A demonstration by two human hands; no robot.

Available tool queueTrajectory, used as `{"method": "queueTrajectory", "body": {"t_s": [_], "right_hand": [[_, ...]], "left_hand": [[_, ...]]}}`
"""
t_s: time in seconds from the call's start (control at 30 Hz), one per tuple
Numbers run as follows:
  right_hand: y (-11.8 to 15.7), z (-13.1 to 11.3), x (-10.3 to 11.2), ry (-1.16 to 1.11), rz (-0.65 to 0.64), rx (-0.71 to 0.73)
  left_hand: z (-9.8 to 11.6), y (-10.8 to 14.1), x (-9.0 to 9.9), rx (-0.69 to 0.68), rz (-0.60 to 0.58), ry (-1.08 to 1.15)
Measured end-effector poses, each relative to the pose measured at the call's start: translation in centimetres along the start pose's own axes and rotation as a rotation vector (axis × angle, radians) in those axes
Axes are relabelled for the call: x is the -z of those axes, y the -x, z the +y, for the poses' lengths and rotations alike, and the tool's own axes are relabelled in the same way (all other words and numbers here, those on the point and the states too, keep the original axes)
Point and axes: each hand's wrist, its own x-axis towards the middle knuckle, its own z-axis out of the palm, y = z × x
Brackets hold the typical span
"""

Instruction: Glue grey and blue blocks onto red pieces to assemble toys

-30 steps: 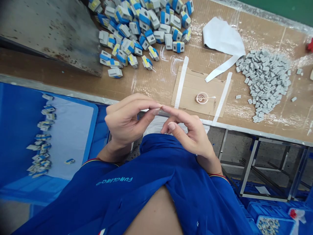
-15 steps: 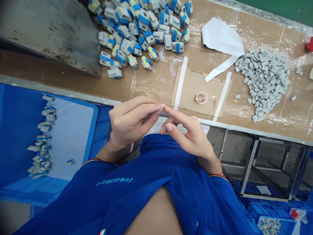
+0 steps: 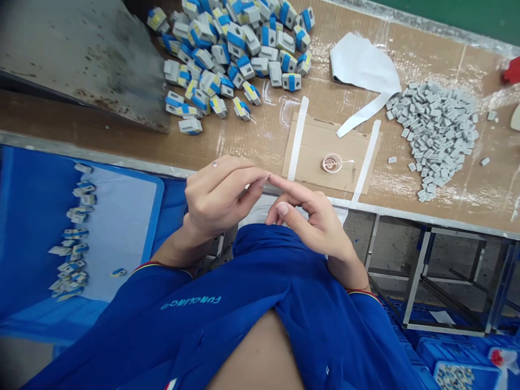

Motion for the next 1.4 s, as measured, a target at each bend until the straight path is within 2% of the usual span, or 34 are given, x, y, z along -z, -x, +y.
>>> {"method": "queueTrajectory", "body": {"t_s": [0.1,0.23,0.37,0.4,0.5,0.67,0.83,0.93,1.03,1.13,1.3,1.4], "right_hand": [[0.0,-0.1,0.1,-0.028,0.027,-0.032],[-0.2,0.3,0.3,-0.103,0.054,-0.037],[-0.8,1.1,0.4,-0.202,0.058,-0.006],[-1.0,1.3,0.4,-0.22,0.057,0.005],[-1.6,1.7,0.0,-0.249,0.059,0.024],[-1.8,1.9,-1.1,-0.265,0.075,-0.007],[-1.5,1.6,-2.1,-0.28,0.079,-0.002],[-1.5,1.3,-2.7,-0.283,0.131,-0.02],[-1.6,0.7,-3.6,-0.286,0.149,-0.01],[-1.8,-0.1,-4.7,-0.296,0.061,0.07],[-2.3,-0.9,-6.3,-0.329,-0.116,0.31],[-2.6,-1.0,-6.9,-0.364,-0.146,0.407]], "left_hand": [[-0.7,0.4,0.2,0.085,0.028,-0.018],[-2.6,1.9,1.5,0.219,0.143,-0.007],[-5.5,5.8,4.3,0.429,0.188,-0.085],[-6.2,7.1,5.2,0.443,0.208,-0.105],[-7.4,10.8,7.7,0.617,0.306,-0.251],[-6.7,14.4,10.5,1.022,0.273,-0.377],[-5.4,14.9,11.4,1.122,0.308,-0.427],[-5.1,14.8,11.9,1.228,0.35,-0.416],[-5.0,14.9,12.6,1.219,0.383,-0.418],[-5.3,15.6,13.0,1.131,0.431,-0.419],[-5.8,17.4,13.3,1.029,0.529,-0.306],[-5.9,17.1,12.7,0.936,0.553,-0.223]]}}
